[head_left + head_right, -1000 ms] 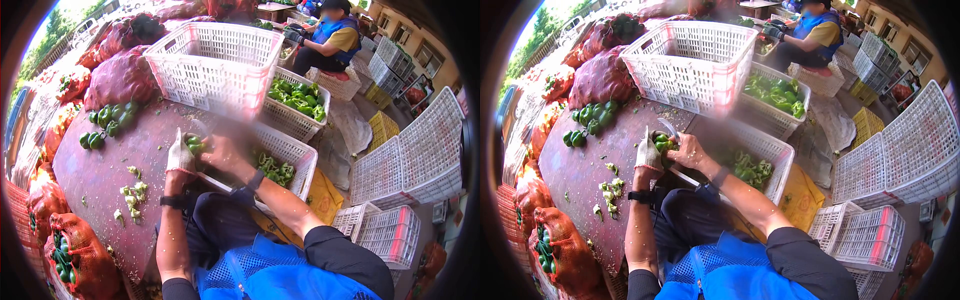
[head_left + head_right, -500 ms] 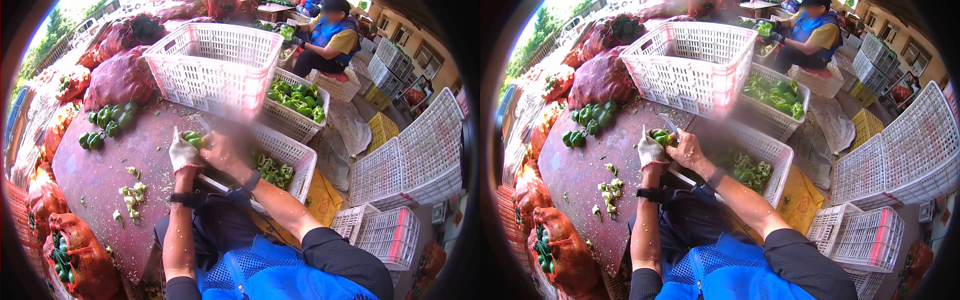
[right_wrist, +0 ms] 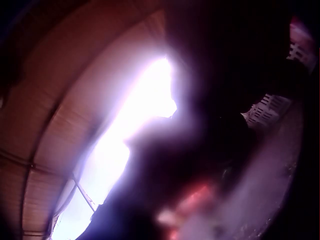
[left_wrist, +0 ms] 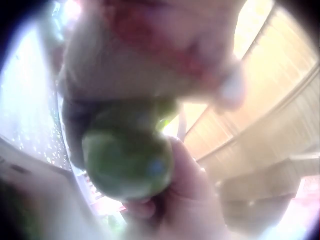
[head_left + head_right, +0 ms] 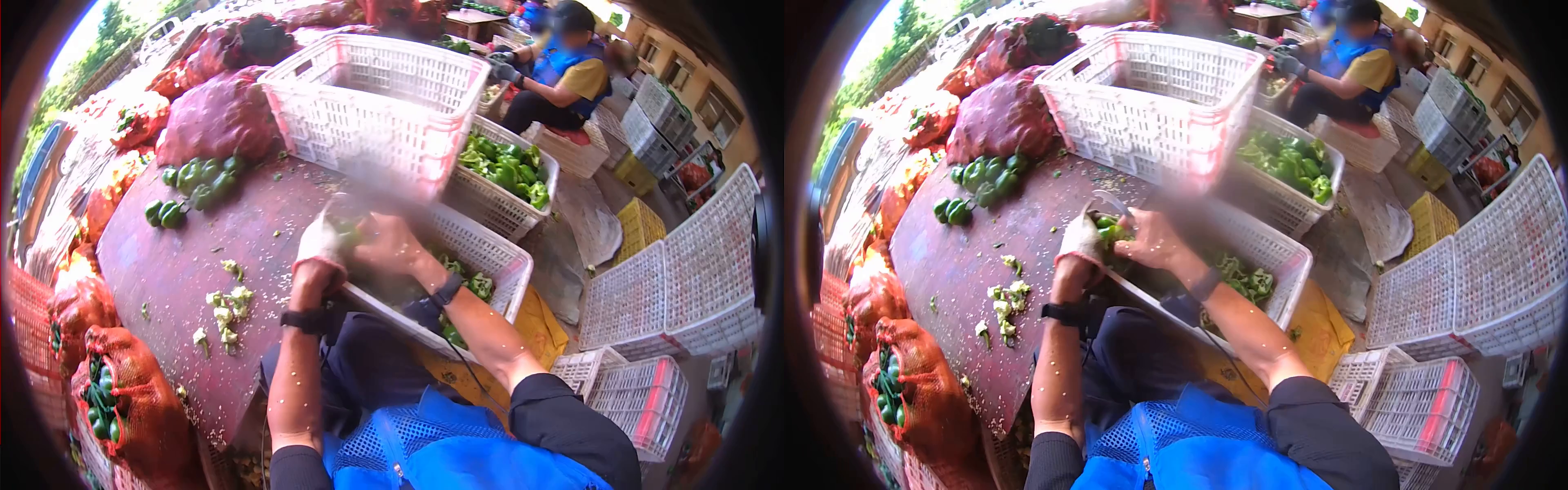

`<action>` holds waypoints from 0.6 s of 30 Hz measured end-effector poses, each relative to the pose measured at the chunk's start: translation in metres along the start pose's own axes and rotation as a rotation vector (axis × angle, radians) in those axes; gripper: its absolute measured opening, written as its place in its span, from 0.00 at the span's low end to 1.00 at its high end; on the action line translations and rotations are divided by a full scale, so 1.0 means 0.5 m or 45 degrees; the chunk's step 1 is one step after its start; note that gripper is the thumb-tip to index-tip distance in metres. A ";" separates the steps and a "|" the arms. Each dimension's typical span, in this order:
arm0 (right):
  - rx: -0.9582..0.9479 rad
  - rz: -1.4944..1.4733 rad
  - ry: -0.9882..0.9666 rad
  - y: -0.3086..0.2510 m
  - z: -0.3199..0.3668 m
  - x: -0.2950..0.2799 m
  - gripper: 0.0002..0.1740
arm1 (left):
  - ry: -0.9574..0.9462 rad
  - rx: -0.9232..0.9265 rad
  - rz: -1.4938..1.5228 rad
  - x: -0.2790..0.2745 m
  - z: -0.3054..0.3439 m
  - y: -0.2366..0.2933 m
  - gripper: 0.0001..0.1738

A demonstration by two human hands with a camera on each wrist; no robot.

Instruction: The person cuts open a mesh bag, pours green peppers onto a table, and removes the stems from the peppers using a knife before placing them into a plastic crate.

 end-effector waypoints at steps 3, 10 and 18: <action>0.106 -0.122 -0.068 -0.010 -0.001 0.007 0.23 | 0.310 0.575 -0.664 -0.004 0.034 0.069 0.15; 0.006 0.103 0.061 -0.050 -0.002 0.007 0.20 | 0.503 0.438 -0.282 -0.029 0.030 0.049 0.10; -0.086 0.227 0.316 -0.085 0.008 -0.012 0.26 | 0.479 0.281 0.016 -0.027 0.068 0.089 0.10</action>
Point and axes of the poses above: each hand's wrist, its own z-axis away from the middle knuckle, its own x-axis out of the palm, y = z × x, the point moved 9 cm from there along -z, towards the middle knuckle, and after that the axes turned 6 degrees about -z, right-handed, at the moved point
